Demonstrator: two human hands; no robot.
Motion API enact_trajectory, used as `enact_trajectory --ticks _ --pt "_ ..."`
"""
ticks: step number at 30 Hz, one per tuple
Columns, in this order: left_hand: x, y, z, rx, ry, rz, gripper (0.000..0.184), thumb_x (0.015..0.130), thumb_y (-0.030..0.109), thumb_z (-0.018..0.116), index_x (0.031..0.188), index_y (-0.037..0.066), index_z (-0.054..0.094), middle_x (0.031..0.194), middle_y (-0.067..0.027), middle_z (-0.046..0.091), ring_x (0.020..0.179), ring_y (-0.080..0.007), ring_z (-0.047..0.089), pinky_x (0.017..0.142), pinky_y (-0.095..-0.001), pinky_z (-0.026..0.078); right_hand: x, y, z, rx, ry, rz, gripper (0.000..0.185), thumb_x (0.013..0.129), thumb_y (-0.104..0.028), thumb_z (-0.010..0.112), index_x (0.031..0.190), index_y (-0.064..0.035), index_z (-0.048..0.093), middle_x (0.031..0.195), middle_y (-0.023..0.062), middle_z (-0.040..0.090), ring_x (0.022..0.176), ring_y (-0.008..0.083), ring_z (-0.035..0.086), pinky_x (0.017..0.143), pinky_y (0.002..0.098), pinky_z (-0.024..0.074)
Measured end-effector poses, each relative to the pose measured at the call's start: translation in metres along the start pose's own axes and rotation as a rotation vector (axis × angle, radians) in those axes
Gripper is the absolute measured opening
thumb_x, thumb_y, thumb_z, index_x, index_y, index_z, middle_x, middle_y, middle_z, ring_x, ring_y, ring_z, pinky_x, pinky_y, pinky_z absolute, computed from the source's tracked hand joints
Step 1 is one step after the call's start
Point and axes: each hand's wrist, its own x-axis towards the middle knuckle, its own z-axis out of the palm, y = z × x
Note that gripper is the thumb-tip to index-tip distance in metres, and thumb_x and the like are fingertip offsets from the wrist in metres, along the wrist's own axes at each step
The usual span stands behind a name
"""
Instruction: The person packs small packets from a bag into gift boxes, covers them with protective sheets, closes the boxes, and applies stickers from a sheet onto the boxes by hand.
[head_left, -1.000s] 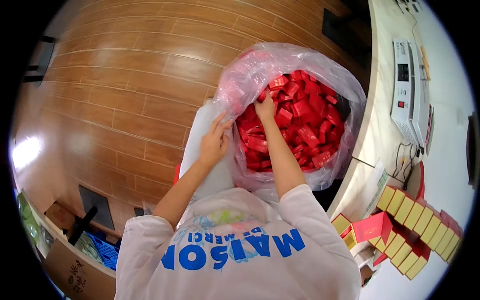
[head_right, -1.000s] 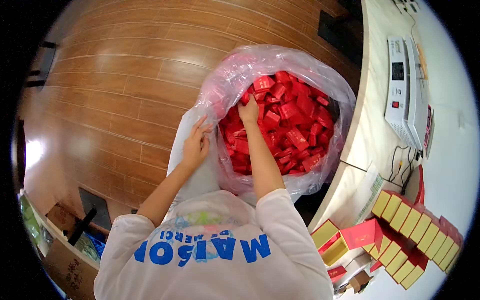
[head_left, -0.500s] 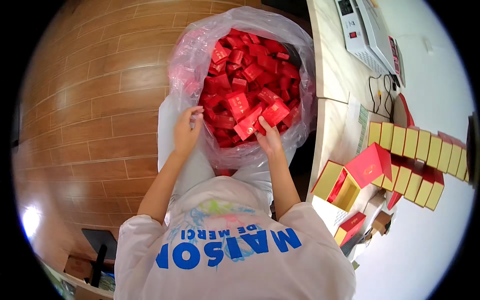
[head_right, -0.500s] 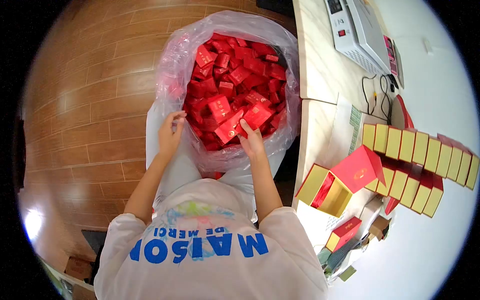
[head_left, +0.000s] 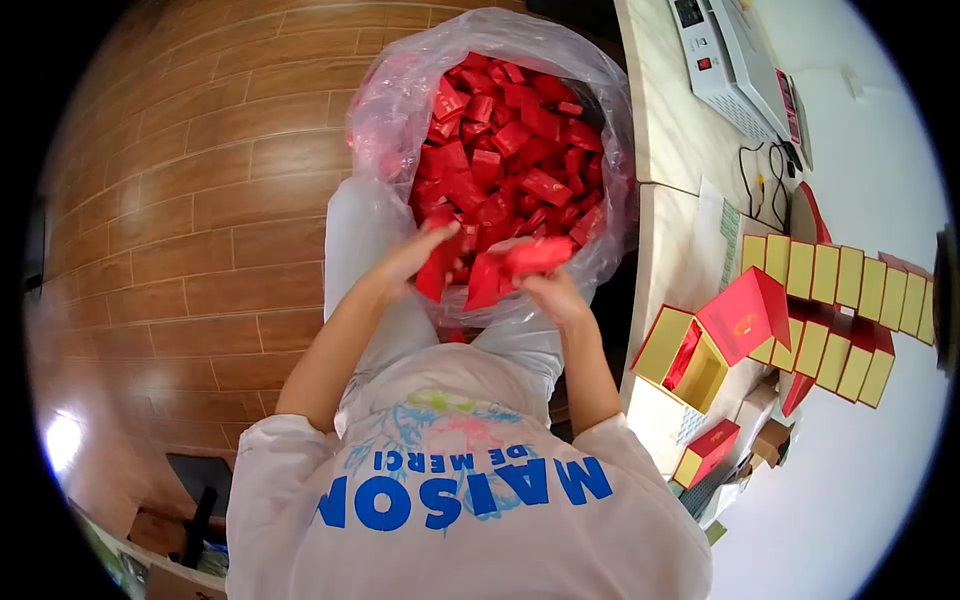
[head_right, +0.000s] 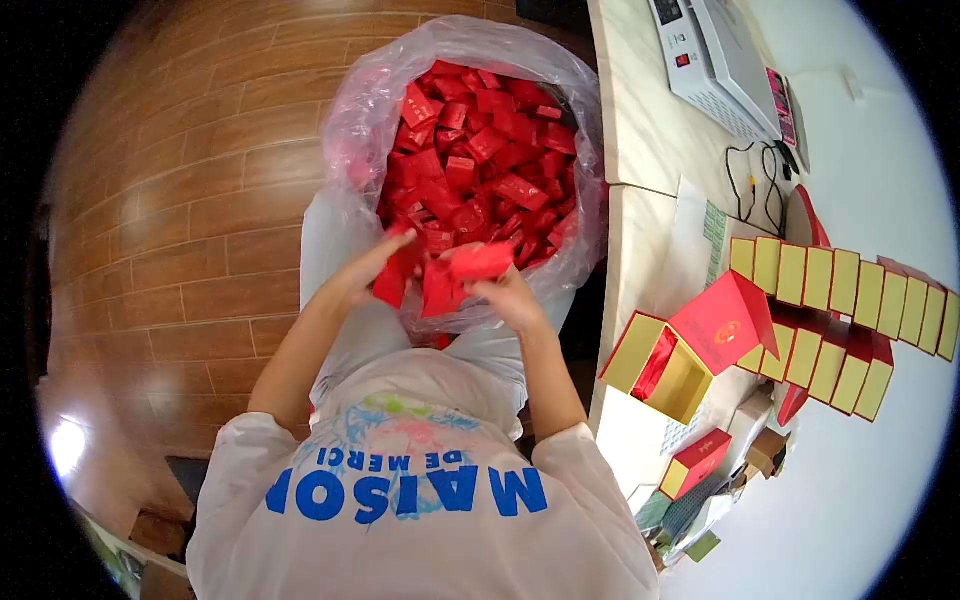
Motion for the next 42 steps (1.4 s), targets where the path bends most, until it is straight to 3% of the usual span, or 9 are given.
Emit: enact_trajectory --ticks 5,11,15,21,24,30,35,37,42 --pt "-0.034 -0.03 0.016 0.185 -0.34 -0.204 0.052 0.095 0.051 0.046 0.133 0.015 0.046 0.125 -0.0057 0.057 0.106 -0.0157 0.061 0.082 -0.0313 0.055 0.003 -0.024 0.065 -1.013 -0.557 -0.373 0.038 0.06 0.0 0.073 0.095 -0.0128 0.07 0.107 0.0007 0.062 0.104 0.0261 0.052 0.088 0.0363 0.0439" --pt "-0.061 -0.06 0.018 -0.145 -0.232 -0.326 0.034 0.093 0.018 0.052 0.127 0.017 0.051 0.118 -0.0154 0.059 0.099 -0.0252 0.064 0.074 -0.039 0.058 -0.008 0.006 0.092 -1.028 -0.63 -0.239 0.035 0.06 0.0 0.074 0.09 -0.0151 0.069 0.105 0.0008 0.059 0.105 0.0263 0.051 0.091 0.0393 0.0404" --pt "-0.045 -0.103 -0.004 0.255 -0.59 0.49 0.036 0.097 0.016 0.051 0.132 0.01 0.047 0.124 -0.0113 0.055 0.108 -0.0238 0.06 0.086 -0.0385 0.055 -0.02 0.014 0.107 -0.921 -0.619 -0.299 0.037 0.059 0.001 0.074 0.093 -0.0135 0.068 0.106 0.0019 0.059 0.106 0.0269 0.051 0.093 0.0404 0.0402" --pt "-0.042 -0.086 -0.015 0.37 -0.598 0.619 0.036 0.096 0.022 0.053 0.129 0.007 0.05 0.125 -0.0127 0.056 0.111 -0.0245 0.058 0.095 -0.0358 0.049 -0.025 -0.002 0.107 -0.813 -0.331 -0.375 0.037 0.066 0.003 0.065 0.1 -0.0104 0.066 0.105 0.0081 0.058 0.109 0.0283 0.051 0.095 0.0404 0.0393" --pt "-0.045 -0.075 -0.017 -0.529 -0.252 0.021 0.052 0.095 0.026 0.053 0.141 0.011 0.035 0.124 -0.009 0.051 0.114 -0.0249 0.055 0.095 -0.0428 0.048 -0.014 0.007 0.085 -0.767 -0.031 -0.397 0.045 0.077 0.003 0.056 0.12 -0.0106 0.06 0.112 0.0122 0.058 0.104 0.0291 0.051 0.095 0.0383 0.0394" --pt "-0.033 -0.079 -0.022 -0.043 0.179 0.506 0.069 0.094 0.027 0.055 0.147 0.014 0.013 0.139 -0.0111 0.039 0.122 -0.0243 0.046 0.102 -0.0394 0.039 -0.007 0.034 0.097 -1.126 0.198 0.146 0.079 0.083 -0.003 0.049 0.15 -0.0058 0.006 0.133 0.0265 0.039 0.104 0.0446 0.056 0.084 0.0463 0.0493" --pt "-0.035 -0.078 -0.013 0.112 0.221 0.677 0.079 0.09 0.026 0.064 0.148 0.013 0.012 0.137 -0.0121 0.04 0.123 -0.022 0.043 0.104 -0.0371 0.035 0.003 0.045 0.11 -1.157 0.022 0.417 0.083 0.08 -0.011 0.055 0.148 0.0 0.01 0.141 0.0276 0.029 0.115 0.0483 0.047 0.098 0.0472 0.0414" --pt "-0.034 -0.081 -0.023 0.072 0.231 0.665 0.083 0.088 0.024 0.068 0.148 0.013 0.013 0.136 -0.0114 0.041 0.123 -0.0223 0.044 0.104 -0.0375 0.037 0.002 0.071 0.091 -1.302 -0.04 -0.095 0.073 0.085 -0.017 0.057 0.146 0.0019 0.02 0.137 0.0235 0.037 0.106 0.0405 0.056 0.094 0.0416 0.0456" --pt "-0.051 -0.064 -0.032 -0.309 0.083 0.436 0.075 0.092 0.033 0.061 0.149 0.019 0.015 0.133 -0.0103 0.048 0.114 -0.0242 0.054 0.091 -0.0386 0.05 0.066 0.079 0.034 -0.745 0.205 0.138 0.047 0.092 -0.037 0.057 0.12 0.0004 0.055 0.115 0.0206 0.06 0.104 0.0311 0.06 0.089 0.0391 0.0466"
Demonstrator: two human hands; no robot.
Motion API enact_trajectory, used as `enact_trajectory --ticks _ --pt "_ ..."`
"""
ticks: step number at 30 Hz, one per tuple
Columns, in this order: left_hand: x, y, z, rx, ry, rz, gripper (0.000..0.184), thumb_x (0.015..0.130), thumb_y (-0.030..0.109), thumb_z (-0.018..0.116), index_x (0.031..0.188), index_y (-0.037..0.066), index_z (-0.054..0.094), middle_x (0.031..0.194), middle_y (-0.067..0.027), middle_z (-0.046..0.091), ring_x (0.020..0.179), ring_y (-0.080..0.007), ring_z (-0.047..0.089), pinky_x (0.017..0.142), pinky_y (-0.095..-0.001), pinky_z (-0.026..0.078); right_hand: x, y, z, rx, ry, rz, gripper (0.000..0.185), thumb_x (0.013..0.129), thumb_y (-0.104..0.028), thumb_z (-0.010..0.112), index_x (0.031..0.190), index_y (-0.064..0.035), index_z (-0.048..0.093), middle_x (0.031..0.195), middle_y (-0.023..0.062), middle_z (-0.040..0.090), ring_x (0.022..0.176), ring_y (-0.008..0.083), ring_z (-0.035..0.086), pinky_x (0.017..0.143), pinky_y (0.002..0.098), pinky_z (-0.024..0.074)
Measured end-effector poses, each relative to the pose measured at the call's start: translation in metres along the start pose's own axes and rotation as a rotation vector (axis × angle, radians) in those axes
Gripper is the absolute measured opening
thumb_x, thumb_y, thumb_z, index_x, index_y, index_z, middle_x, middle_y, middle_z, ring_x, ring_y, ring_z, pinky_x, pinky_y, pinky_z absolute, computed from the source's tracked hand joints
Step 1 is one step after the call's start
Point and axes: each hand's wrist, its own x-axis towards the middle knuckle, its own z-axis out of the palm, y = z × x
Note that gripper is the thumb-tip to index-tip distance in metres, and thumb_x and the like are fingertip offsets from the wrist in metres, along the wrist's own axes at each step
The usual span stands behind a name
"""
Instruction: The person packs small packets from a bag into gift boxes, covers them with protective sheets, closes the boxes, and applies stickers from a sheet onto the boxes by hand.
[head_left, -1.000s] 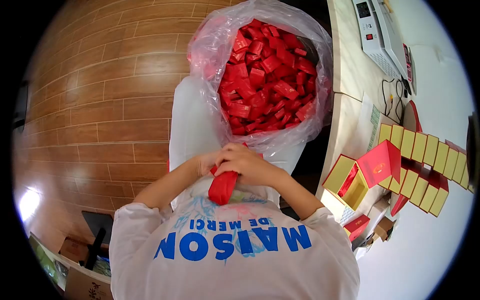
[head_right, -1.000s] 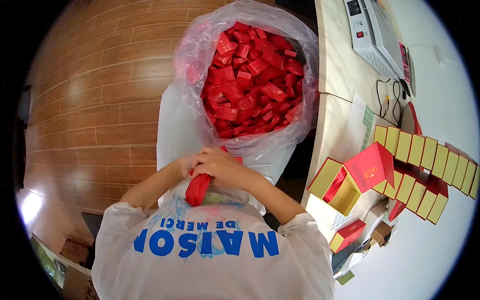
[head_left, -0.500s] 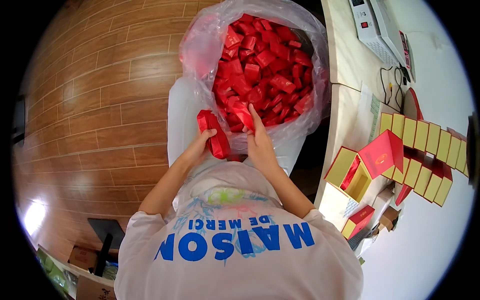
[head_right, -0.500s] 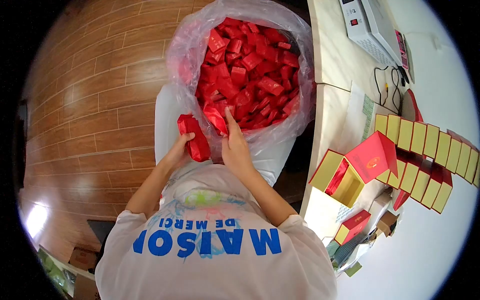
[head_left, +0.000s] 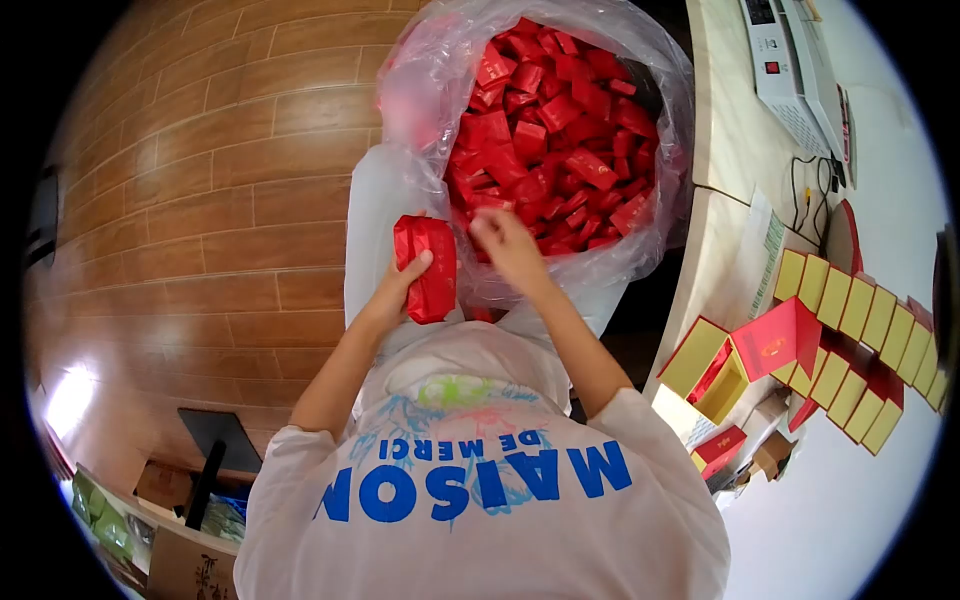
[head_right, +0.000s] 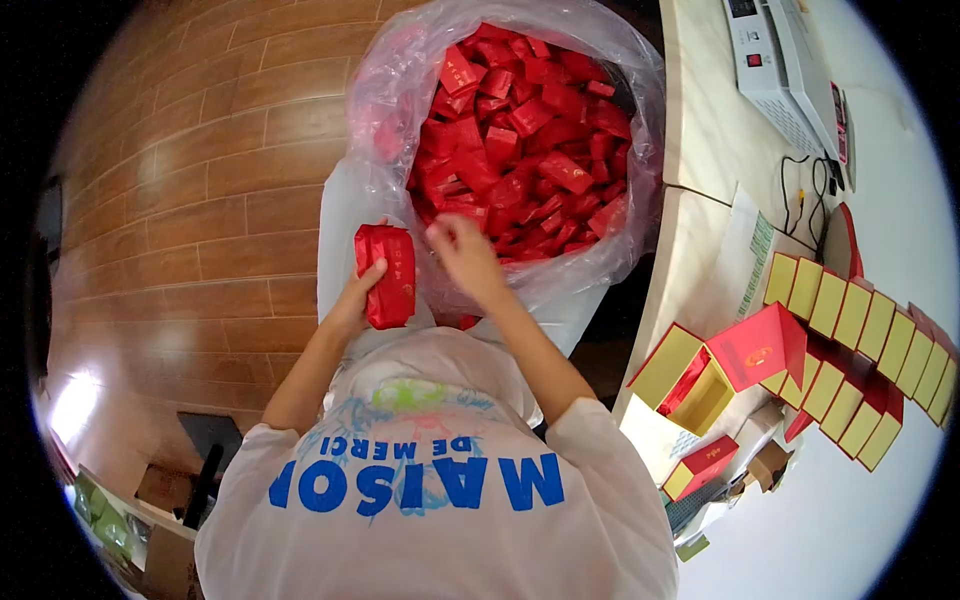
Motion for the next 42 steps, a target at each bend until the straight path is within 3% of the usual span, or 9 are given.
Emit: enact_trajectory --ticks 4,8,11,13,21,23,31,36,42 --pt "0.005 0.011 -0.012 -0.14 -0.081 -0.095 0.063 0.097 0.042 0.048 0.149 0.019 0.02 0.134 -0.0147 0.05 0.11 -0.0253 0.059 0.084 -0.038 0.054 0.093 0.053 0.011 0.318 0.182 0.399 0.041 0.089 -0.034 0.062 0.105 0.0036 0.058 0.097 0.0142 0.066 0.077 0.0193 0.064 0.061 0.0308 0.0514" --pt "0.012 0.004 -0.023 -0.139 -0.055 -0.176 0.063 0.097 0.041 0.048 0.148 0.015 0.022 0.132 -0.0158 0.052 0.109 -0.0256 0.06 0.086 -0.0364 0.053 0.142 0.073 0.035 0.542 0.194 0.493 0.032 0.09 -0.031 0.061 0.106 -0.0024 0.059 0.091 0.0063 0.064 0.068 0.0159 0.062 0.056 0.028 0.0484" --pt "0.019 0.007 -0.017 -0.094 -0.035 -0.129 0.059 0.097 0.041 0.049 0.142 0.007 0.033 0.124 -0.015 0.058 0.105 -0.0236 0.062 0.087 -0.0366 0.053 0.147 0.091 0.031 0.391 0.265 0.426 0.022 0.09 -0.019 0.061 0.103 -0.0013 0.059 0.09 0.0078 0.067 0.069 0.0177 0.065 0.057 0.0282 0.0491" --pt "0.032 0.0 -0.036 -0.109 0.036 -0.243 0.056 0.096 0.041 0.05 0.137 0.004 0.039 0.118 -0.0146 0.061 0.102 -0.022 0.063 0.087 -0.0362 0.053 0.122 0.102 0.007 -0.105 0.532 -0.013 0.024 0.086 -0.016 0.062 0.1 0.0024 0.058 0.083 0.0131 0.067 0.08 0.0178 0.068 0.062 0.0325 0.0517" --pt "0.056 0.011 0.009 0.361 -0.074 -0.406 0.06 0.093 0.042 0.056 0.137 0.006 0.037 0.122 -0.0127 0.057 0.103 -0.0198 0.06 0.087 -0.0351 0.051 -0.033 0.051 -0.074 0.336 0.383 -0.121 0.013 0.08 0.003 0.046 0.085 -0.003 0.056 0.078 0.0055 0.056 0.072 0.0119 0.053 0.064 0.0276 0.0429" --pt "0.057 0.0 0.028 0.43 -0.096 -0.413 0.064 0.092 0.038 0.061 0.138 0.005 0.032 0.125 -0.0119 0.054 0.108 -0.0184 0.057 0.089 -0.0343 0.049 -0.049 0.046 -0.056 0.341 0.271 -0.094 0.013 0.078 0.004 0.045 0.085 -0.0027 0.054 0.081 0.009 0.052 0.079 0.0228 0.052 0.073 0.0329 0.0429" --pt "0.034 -0.02 0.131 0.375 -0.371 -0.039 0.079 0.085 0.014 0.07 0.146 0.014 0.019 0.134 -0.0104 0.044 0.121 -0.0187 0.046 0.103 -0.0347 0.039 -0.087 -0.025 -0.049 -0.002 0.983 -0.075 0.009 0.083 -0.004 0.054 0.092 -0.0014 0.053 0.094 0.0172 0.052 0.086 0.0346 0.054 0.076 0.0409 0.0448" --pt "0.017 -0.029 0.196 0.553 -0.524 0.257 0.075 0.085 0.014 0.069 0.143 0.012 0.023 0.133 -0.0122 0.044 0.121 -0.0202 0.047 0.103 -0.0349 0.038 -0.156 -0.048 -0.116 0.074 0.71 -0.103 0.034 0.096 -0.024 0.052 0.125 -0.0079 0.056 0.114 0.0171 0.061 0.094 0.0297 0.061 0.081 0.036 0.0475" --pt "-0.013 -0.061 0.309 0.708 -0.891 0.542 0.072 0.086 0.01 0.065 0.141 0.001 0.02 0.136 -0.018 0.04 0.129 -0.0243 0.041 0.108 -0.0381 0.033 -0.255 -0.056 -0.189 0.084 0.77 -0.423 0.047 0.096 -0.017 0.053 0.139 -0.003 0.043 0.121 0.0155 0.057 0.107 0.0198 0.054 0.098 0.0307 0.0379"
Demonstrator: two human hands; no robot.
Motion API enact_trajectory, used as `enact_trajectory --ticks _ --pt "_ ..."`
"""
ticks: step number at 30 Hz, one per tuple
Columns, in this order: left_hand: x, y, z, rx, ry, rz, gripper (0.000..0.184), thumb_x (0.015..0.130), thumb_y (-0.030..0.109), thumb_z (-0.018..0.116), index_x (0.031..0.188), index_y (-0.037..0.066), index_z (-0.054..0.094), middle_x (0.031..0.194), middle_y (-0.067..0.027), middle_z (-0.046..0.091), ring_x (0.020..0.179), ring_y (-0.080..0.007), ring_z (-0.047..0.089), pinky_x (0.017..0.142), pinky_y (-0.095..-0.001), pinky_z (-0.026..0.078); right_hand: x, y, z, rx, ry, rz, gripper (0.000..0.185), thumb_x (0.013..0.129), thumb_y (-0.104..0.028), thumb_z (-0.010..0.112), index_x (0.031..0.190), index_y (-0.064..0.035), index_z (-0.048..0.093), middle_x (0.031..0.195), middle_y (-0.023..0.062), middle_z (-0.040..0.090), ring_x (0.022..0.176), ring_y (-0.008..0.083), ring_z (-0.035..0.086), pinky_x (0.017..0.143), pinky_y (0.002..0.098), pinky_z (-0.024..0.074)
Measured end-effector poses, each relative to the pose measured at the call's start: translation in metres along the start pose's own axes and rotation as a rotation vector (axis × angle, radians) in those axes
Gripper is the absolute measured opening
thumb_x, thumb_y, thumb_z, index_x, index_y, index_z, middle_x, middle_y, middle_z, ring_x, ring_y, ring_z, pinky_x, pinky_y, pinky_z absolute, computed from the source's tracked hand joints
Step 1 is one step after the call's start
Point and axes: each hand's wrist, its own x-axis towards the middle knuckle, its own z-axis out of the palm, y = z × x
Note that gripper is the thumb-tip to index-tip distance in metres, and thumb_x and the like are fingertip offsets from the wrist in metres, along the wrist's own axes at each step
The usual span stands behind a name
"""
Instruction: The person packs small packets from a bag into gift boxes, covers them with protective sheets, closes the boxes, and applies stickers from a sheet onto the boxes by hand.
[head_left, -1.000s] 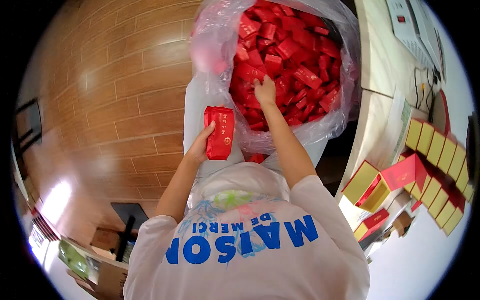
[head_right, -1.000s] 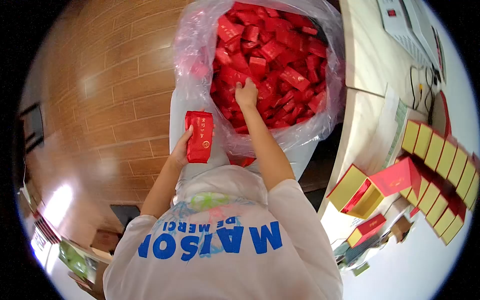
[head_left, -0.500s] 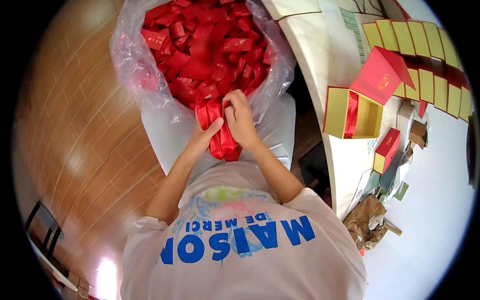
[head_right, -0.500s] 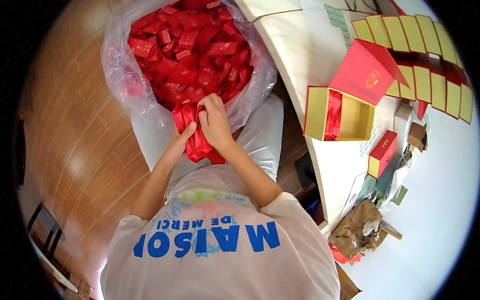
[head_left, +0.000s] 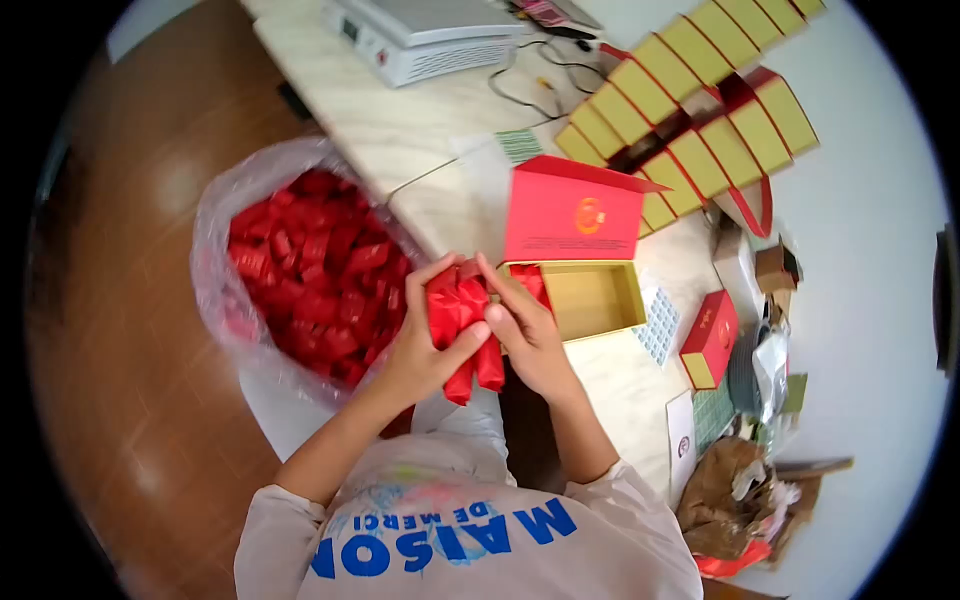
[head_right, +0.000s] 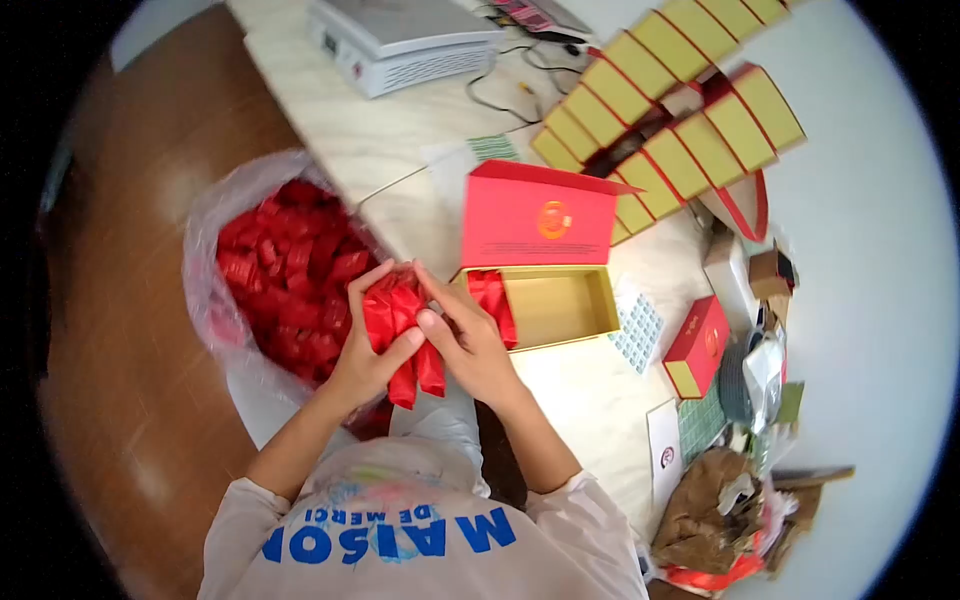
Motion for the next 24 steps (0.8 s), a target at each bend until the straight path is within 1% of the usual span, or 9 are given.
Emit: enact_trajectory --ticks 3,5,6,10,11,13,14,18,24 --pt "0.039 0.007 0.048 0.142 -0.146 0.073 0.071 0.087 0.014 0.065 0.141 0.001 0.02 0.135 -0.0199 0.041 0.126 -0.0275 0.044 0.105 -0.0378 0.036 -0.006 -0.005 -0.058 -0.107 0.156 -0.035 0.045 0.095 -0.015 0.052 0.138 -0.0029 0.045 0.124 0.0148 0.057 0.112 0.021 0.054 0.099 0.0305 0.0372" --pt "0.069 -0.009 0.08 0.137 -0.218 0.124 0.07 0.088 0.018 0.065 0.14 0.003 0.021 0.135 -0.022 0.038 0.124 -0.0299 0.047 0.103 -0.0378 0.038 -0.008 -0.004 -0.095 -0.093 0.214 0.089 0.043 0.096 -0.018 0.052 0.136 -0.0033 0.047 0.127 0.0135 0.057 0.115 0.0195 0.052 0.1 0.0306 0.0376" --pt "0.08 -0.011 0.095 0.107 -0.258 0.027 0.069 0.089 0.021 0.064 0.14 0.003 0.021 0.136 -0.0234 0.036 0.124 -0.0321 0.046 0.103 -0.0389 0.038 -0.009 0.006 -0.111 -0.045 0.265 0.096 0.042 0.097 -0.02 0.051 0.136 -0.0033 0.048 0.126 0.0126 0.057 0.116 0.0185 0.052 0.1 0.0301 0.0378" --pt "0.099 -0.053 0.133 0.328 -0.2 0.011 0.066 0.091 0.034 0.059 0.135 -0.001 0.026 0.127 -0.0246 0.04 0.124 -0.0391 0.041 0.105 -0.0443 0.034 -0.012 0.051 -0.146 0.118 0.314 0.209 0.041 0.098 -0.025 0.05 0.133 -0.0028 0.05 0.124 0.0107 0.058 0.116 0.017 0.051 0.1 0.0293 0.0379" --pt "0.097 -0.065 0.133 0.339 -0.209 -0.001 0.066 0.091 0.034 0.059 0.135 -0.001 0.026 0.127 -0.0246 0.04 0.124 -0.0391 0.041 0.105 -0.0443 0.034 -0.016 0.065 -0.147 0.133 0.32 0.216 0.041 0.098 -0.025 0.05 0.133 -0.0028 0.05 0.124 0.0107 0.058 0.116 0.017 0.051 0.1 0.0293 0.0379" --pt "0.091 -0.083 0.129 0.85 -0.172 0.125 0.062 0.09 0.038 0.06 0.13 -0.003 0.035 0.125 -0.0253 0.042 0.117 -0.0384 0.044 0.103 -0.0469 0.032 -0.022 0.093 -0.147 0.193 0.247 0.289 0.04 0.098 -0.026 0.051 0.131 -0.0027 0.052 0.121 0.0107 0.059 0.115 0.0164 0.051 0.1 0.0295 0.0375" --pt "0.088 -0.082 0.128 0.922 -0.096 0.226 0.051 0.089 0.039 0.058 0.117 -0.003 0.048 0.116 -0.0205 0.049 0.106 -0.0343 0.047 0.094 -0.0459 0.034 -0.027 0.099 -0.141 0.154 0.267 0.304 0.039 0.098 -0.026 0.052 0.129 -0.0024 0.054 0.121 0.0108 0.06 0.114 0.0156 0.051 0.099 0.0298 0.038" --pt "0.081 -0.073 0.114 1.053 -0.248 0.101 0.034 0.093 0.034 0.052 0.104 0.002 0.053 0.103 -0.0122 0.052 0.098 -0.0297 0.046 0.086 -0.041 0.033 -0.034 0.12 -0.134 0.27 0.24 0.35 0.039 0.096 -0.027 0.055 0.125 -0.0022 0.057 0.116 0.0107 0.058 0.109 0.0179 0.053 0.096 0.0287 0.0397" --pt "0.081 -0.075 0.116 1.035 -0.206 0.109 0.03 0.094 0.031 0.051 0.106 0.004 0.055 0.101 -0.012 0.053 0.097 -0.0303 0.047 0.085 -0.0412 0.034 -0.034 0.12 -0.135 0.121 0.204 0.306 0.036 0.094 -0.027 0.057 0.122 -0.0035 0.059 0.111 0.0076 0.052 0.106 0.0181 0.052 0.088 0.0288 0.0428"
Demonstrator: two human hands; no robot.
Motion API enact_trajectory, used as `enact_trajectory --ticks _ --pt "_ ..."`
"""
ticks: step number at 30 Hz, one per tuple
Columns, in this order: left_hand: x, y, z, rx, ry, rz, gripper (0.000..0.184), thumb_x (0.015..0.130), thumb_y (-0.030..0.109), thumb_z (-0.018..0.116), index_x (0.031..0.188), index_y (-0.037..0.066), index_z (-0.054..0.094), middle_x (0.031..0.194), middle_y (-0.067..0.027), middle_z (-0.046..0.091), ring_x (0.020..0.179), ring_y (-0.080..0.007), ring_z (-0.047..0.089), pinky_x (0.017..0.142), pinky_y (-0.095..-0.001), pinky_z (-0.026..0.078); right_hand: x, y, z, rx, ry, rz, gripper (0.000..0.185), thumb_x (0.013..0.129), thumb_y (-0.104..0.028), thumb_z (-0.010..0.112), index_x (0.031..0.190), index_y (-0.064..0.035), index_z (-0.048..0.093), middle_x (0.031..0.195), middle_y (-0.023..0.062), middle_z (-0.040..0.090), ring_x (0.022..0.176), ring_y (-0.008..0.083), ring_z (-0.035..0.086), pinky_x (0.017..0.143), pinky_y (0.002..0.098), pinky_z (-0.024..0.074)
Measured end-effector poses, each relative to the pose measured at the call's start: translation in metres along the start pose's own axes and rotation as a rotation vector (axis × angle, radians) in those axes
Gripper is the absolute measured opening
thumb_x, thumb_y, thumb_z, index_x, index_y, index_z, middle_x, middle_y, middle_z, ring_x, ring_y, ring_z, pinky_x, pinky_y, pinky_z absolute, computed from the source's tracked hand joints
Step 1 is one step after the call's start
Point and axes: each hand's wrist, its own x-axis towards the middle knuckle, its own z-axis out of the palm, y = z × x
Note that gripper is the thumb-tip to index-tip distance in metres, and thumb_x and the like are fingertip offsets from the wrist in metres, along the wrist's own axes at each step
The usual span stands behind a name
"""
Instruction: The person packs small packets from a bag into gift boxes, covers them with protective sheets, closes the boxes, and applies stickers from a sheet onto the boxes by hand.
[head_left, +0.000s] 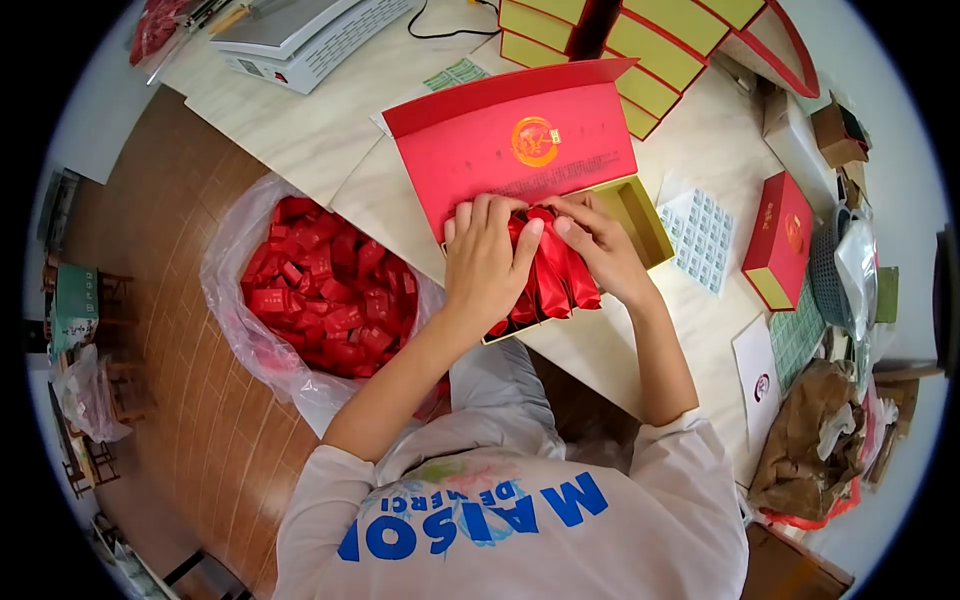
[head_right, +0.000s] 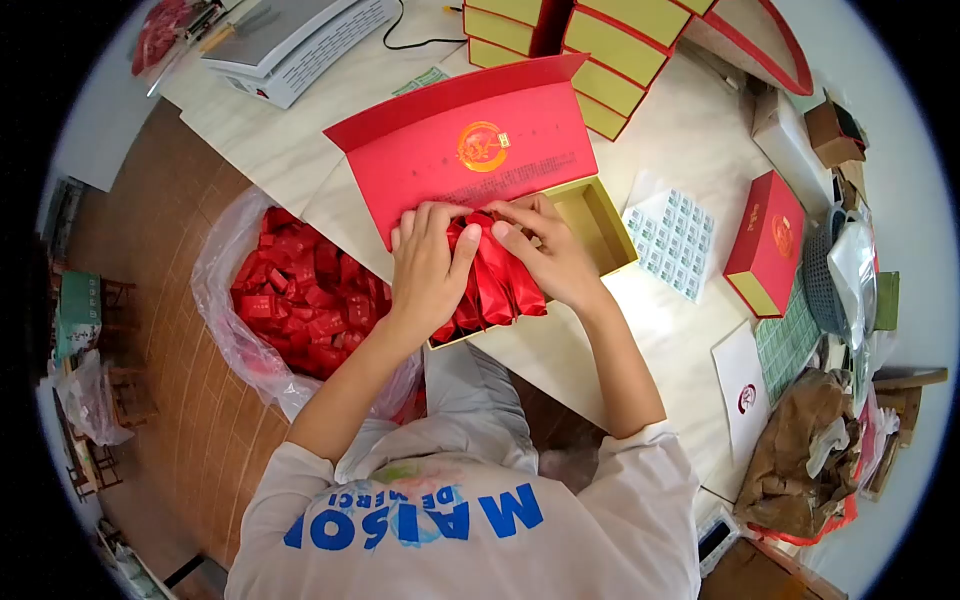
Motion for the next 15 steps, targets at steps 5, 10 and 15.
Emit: enact_trajectory --ticks 5,10,15 --pt "0.0 0.001 -0.002 0.006 -0.014 0.01 0.028 0.094 0.029 0.051 0.107 0.005 0.055 0.101 -0.0121 0.053 0.097 -0.0306 0.047 0.084 -0.0415 0.034 0.001 -0.002 -0.001 -0.027 -0.049 -0.039 0.036 0.094 -0.025 0.055 0.122 -0.0031 0.059 0.103 0.0082 0.055 0.096 0.0187 0.055 0.084 0.0282 0.044" --pt "-0.001 -0.004 0.003 0.063 0.025 0.043 0.028 0.091 0.027 0.057 0.107 0.005 0.055 0.101 -0.0115 0.053 0.096 -0.0298 0.048 0.082 -0.0408 0.036 0.005 0.006 0.005 -0.093 -0.047 -0.129 0.038 0.093 -0.02 0.057 0.128 -0.0041 0.054 0.091 0.0082 0.056 0.08 0.0179 0.055 0.071 0.0302 0.046" --pt "0.001 -0.004 0.01 0.228 -0.001 0.058 0.036 0.081 0.023 0.066 0.111 0.007 0.054 0.101 -0.0092 0.051 0.095 -0.0258 0.049 0.079 -0.038 0.039 -0.002 0.0 0.013 -0.35 -0.028 0.018 0.054 0.089 -0.011 0.063 0.137 -0.0084 0.038 0.086 0.0113 0.062 0.068 0.021 0.061 0.062 0.0323 0.0479"
